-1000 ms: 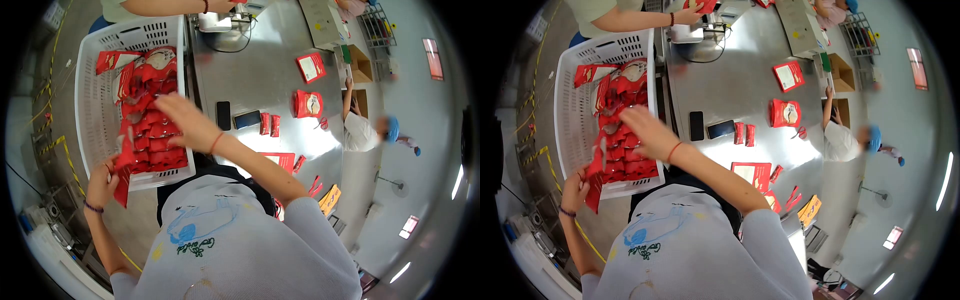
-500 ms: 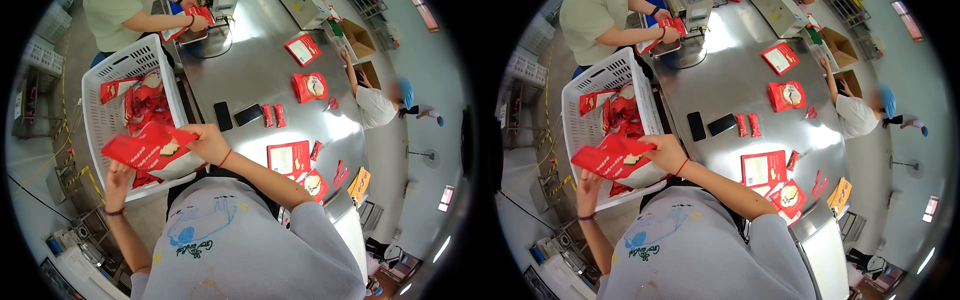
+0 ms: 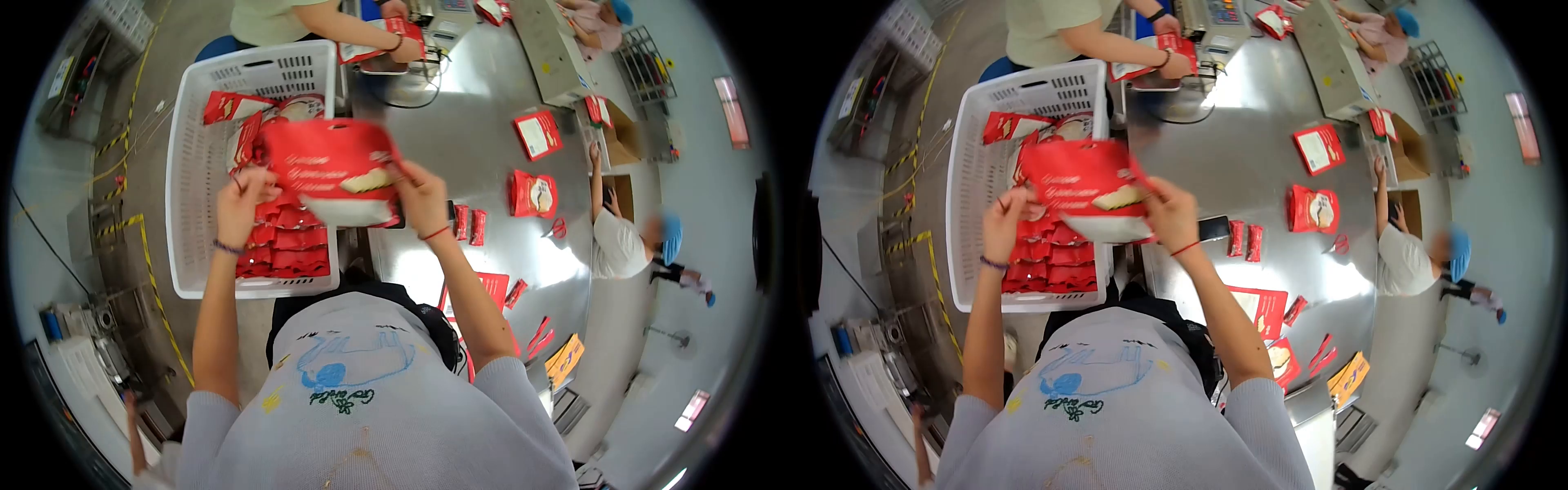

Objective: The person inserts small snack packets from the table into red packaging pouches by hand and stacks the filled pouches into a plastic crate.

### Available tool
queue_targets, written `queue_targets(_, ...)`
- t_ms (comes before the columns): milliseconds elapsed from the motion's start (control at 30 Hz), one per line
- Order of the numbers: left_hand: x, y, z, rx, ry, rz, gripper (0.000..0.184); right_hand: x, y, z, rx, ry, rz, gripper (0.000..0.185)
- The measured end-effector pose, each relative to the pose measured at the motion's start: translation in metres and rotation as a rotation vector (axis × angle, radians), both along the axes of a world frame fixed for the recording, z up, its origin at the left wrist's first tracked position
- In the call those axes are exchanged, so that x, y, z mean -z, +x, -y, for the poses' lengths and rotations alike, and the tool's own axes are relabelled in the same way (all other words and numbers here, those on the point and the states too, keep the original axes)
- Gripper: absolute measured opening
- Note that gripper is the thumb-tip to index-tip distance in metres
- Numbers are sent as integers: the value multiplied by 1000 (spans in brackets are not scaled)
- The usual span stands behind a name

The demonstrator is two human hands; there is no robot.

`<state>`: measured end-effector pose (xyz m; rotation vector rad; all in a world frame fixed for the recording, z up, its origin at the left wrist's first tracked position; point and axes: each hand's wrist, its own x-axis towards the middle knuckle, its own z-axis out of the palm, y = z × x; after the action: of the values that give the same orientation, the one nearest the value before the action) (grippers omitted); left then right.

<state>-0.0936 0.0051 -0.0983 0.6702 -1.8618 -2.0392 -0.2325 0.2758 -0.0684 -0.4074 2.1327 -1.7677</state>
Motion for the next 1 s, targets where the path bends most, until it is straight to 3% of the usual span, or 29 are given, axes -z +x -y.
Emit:
queue_targets(33, 8, -1, 26, 3, -8, 114, 26, 8, -14, -4, 51, 3, 40, 25)
queue_targets(133, 72, 18, 97, -154, 26, 119, 26, 11, -57, -19, 180, 153, -212, 24)
queue_targets(200, 114, 40, 133, -171, -195, 424, 28, 15, -76, -26, 229, 161, -232, 25)
queue_targets(267, 201, 71, 164, -133, -274, 530, 28, 13, -90, -26, 284, 201, -214, 28)
queue_targets(367, 302, 94, 168, -128, -361, 741, 37, 21, -113, -31, 328, 230, -227, 32)
queue_targets(433, 323, 91, 166, -170, -355, 847, 43, 23, -123, -32, 366, 228, -259, 33)
queue_targets(500, 326, 69, 151, -555, 446, 716, 49, 17, -129, -28, 416, 211, -94, 33)
queue_targets(533, 321, 56, 145, -561, 453, 716, 49, 19, -134, -28, 416, 229, -89, 34)
queue_targets(600, 305, 32, 145, -686, 870, 637, 49, 23, -143, -31, 396, 301, -153, 35)
queue_targets(633, 323, 30, 147, -707, 874, 628, 49, 22, -144, -29, 380, 342, -188, 36)
queue_targets(700, 392, 35, 151, -660, 829, 370, 27, 34, -151, -25, 411, 344, -284, 37)
queue_targets(733, 388, 31, 152, -668, 713, 336, 23, 10, -138, 0, 494, 297, -56, 35)
queue_targets(800, 345, 24, 152, -689, 532, 282, 15, 11, -137, 11, 394, 218, -141, 32)
queue_targets(1000, 168, 36, 114, -645, 520, 52, 6, 10, -143, 17, 521, 29, -173, 31)
